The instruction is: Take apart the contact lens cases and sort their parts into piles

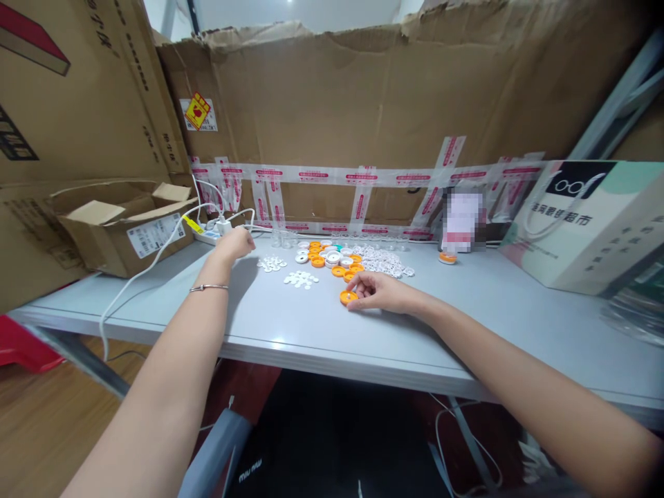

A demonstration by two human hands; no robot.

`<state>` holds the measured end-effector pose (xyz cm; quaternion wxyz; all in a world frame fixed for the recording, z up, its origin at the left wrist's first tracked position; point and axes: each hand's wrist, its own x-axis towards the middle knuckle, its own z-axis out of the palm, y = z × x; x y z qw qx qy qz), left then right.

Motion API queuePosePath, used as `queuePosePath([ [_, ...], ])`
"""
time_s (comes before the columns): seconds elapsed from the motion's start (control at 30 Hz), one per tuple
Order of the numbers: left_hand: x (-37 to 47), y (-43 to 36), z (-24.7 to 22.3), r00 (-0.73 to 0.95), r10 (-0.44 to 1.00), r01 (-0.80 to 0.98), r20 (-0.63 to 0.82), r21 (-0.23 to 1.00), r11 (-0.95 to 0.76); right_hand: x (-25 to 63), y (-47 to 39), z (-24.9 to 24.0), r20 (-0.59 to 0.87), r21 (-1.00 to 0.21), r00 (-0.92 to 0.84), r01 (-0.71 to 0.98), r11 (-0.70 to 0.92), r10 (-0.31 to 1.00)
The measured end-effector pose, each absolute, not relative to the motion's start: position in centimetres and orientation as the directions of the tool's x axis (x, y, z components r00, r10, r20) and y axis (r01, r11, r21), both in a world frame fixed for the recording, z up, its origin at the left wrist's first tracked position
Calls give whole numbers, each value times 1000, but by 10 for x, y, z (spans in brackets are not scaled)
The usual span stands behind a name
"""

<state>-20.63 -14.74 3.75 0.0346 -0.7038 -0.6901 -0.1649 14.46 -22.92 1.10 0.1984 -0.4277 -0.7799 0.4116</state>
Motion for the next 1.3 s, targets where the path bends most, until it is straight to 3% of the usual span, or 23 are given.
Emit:
queuePosePath([
  [0.1,-192,-160,48,-63,908,983,415,183,-15,147,-227,15,-66,-873,-528,441,207,847],
  [0.23,-145,-177,49,60,856,966,514,185,-179,152,-221,19,20,-876,-425,429,221,905],
  [0.33,-102,-191,41,315,817,876,483,183,-447,156,-218,20,58,-760,-332,596,257,941],
  [0.43,-71,-207,32,698,578,507,423,279,-816,158,-218,20,14,-657,-347,704,270,938],
  [0.53,-56,-221,26,829,437,313,350,357,-880,160,-219,21,-2,-625,-388,720,301,922],
  [0.7,-45,-227,19,865,409,293,289,369,-882,159,-220,22,18,-631,-406,704,325,914],
  [0.83,-59,-213,31,803,475,353,358,356,-865,153,-223,18,64,-667,-442,648,368,894],
  [0.9,-84,-202,44,640,606,496,472,348,-795,148,-226,15,93,-683,-465,614,396,880],
  [0.97,-119,-191,55,429,766,710,479,346,-614,142,-229,12,128,-676,-476,600,427,870],
  [1.03,-155,-183,62,239,926,914,294,254,-317,137,-230,10,166,-648,-484,603,465,859],
  [1.1,-180,-178,63,172,973,959,151,199,-200,133,-231,8,200,-612,-493,612,501,847],
  [1.2,-193,-177,58,123,992,983,-4,135,-121,129,-229,5,267,-553,-500,620,556,824],
  [1.3,-185,-177,53,113,991,990,-66,92,-107,125,-225,2,316,-516,-511,615,597,799],
])
